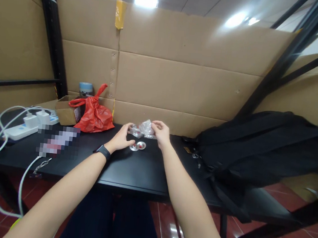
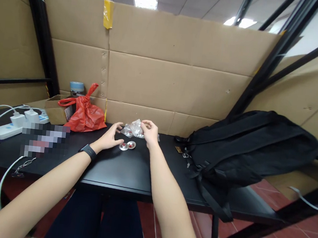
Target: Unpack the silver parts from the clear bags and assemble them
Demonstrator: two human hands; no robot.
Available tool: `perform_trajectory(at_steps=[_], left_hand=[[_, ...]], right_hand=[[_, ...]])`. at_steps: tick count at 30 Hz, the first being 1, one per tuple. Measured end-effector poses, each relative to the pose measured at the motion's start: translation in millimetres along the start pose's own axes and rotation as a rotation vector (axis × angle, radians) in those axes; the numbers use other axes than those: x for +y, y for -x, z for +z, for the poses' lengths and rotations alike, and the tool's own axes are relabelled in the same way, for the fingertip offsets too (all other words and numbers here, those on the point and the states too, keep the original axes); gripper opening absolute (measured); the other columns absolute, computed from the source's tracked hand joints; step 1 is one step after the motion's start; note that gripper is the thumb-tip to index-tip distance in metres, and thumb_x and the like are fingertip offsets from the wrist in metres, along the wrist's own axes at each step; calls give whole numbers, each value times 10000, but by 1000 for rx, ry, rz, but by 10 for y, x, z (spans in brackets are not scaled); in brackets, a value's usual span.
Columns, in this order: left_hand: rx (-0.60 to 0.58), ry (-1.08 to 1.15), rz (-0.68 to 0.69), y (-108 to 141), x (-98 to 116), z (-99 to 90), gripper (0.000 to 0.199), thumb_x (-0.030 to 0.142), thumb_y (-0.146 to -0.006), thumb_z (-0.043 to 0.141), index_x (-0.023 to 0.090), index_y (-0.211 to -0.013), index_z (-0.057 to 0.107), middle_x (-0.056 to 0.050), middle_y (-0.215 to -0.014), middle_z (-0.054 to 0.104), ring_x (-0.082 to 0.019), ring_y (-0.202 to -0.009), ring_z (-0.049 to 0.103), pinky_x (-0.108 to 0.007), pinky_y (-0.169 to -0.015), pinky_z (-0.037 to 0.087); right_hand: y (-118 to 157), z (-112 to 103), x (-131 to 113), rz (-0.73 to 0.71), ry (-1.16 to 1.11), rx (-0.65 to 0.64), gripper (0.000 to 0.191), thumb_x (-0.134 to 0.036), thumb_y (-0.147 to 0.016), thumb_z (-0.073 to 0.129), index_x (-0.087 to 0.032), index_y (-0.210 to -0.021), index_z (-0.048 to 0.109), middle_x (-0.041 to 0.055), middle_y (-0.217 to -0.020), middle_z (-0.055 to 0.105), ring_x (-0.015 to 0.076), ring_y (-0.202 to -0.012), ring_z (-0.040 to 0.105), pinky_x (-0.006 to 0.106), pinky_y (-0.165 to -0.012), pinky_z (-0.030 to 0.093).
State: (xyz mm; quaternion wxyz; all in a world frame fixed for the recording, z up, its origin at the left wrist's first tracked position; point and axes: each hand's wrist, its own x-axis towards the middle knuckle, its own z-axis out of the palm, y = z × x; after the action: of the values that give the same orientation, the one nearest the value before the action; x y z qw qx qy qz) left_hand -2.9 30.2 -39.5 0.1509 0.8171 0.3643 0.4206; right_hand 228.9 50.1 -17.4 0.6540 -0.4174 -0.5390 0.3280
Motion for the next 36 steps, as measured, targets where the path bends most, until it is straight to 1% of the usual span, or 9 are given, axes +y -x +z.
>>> perform_trajectory(at_steps=[4,9,12,15,18,23,27,30,36], left_hand=[[107,-270,113,5,170,-87,754,213,-752,692,256,-1456,424,-107,-1459,459,-277,-1317,472,-410,-1064,404],[-67,-461,170,-37,205,-108,190,209,-910,553,228,-1025,702,-78,-1105,669,-231,-1087,589,-390,-986,395],[22,-569,84,-124,64,-119,241,178,-944,478,205,-1016,707,-100,-1041,675,-238,-1030,585,-393,-949,400],[80,-651,4,-242,-166,-129,295,198,-981,424,216,-1092,696,-118,-1119,671,-256,-1084,577,-417,-974,383],[-45,-681,-111,-340,-414,-96,313,297,-985,460,242,-1229,648,-115,-1257,657,-278,-1176,570,-445,-1024,363],[-183,-614,-228,-353,-646,-21,430,384,-985,435,208,-1360,549,-132,-1453,554,-301,-1340,483,-486,-1081,353],[-196,-602,-197,-267,-636,-30,422,411,-986,414,221,-1325,579,-121,-1512,492,-311,-1396,416,-530,-1102,327],[-205,-593,-216,-208,-571,-50,414,418,-972,443,240,-1313,594,-116,-1480,523,-326,-1367,435,-545,-1087,338],[-87,-439,-211,-173,-377,-19,383,372,-923,549,239,-1276,615,-108,-1394,594,-328,-1309,495,-525,-1079,371]], right_hand=[[69,125,9,-146,158,-61,389,-502,-709,730,-177,-909,656,56,-837,690,180,-734,633,293,-666,511],[124,238,26,-152,214,-154,371,-511,-777,675,-188,-957,644,61,-847,707,183,-719,656,293,-678,519],[120,247,92,-138,299,-158,363,-518,-871,557,-189,-999,643,51,-842,709,178,-706,651,290,-672,518],[113,246,172,-211,577,-254,297,-429,-927,511,-190,-932,688,67,-917,732,199,-854,665,318,-821,510],[112,278,237,-236,836,-400,305,-387,-956,510,-202,-1094,709,99,-1165,718,245,-1105,639,376,-989,454],[92,372,278,-217,990,-510,522,-470,-996,447,-268,-1476,479,102,-1522,493,321,-1395,444,526,-1119,324],[65,379,305,-195,997,-523,422,-453,-935,569,-274,-1311,638,87,-1360,642,318,-1281,555,511,-1085,370],[49,313,345,-180,924,-473,335,-301,-827,704,-221,-1152,708,73,-1124,742,253,-1069,668,401,-993,461],[30,158,299,-213,703,-238,136,-266,-858,629,-174,-825,723,78,-888,765,201,-830,695,318,-829,520]])
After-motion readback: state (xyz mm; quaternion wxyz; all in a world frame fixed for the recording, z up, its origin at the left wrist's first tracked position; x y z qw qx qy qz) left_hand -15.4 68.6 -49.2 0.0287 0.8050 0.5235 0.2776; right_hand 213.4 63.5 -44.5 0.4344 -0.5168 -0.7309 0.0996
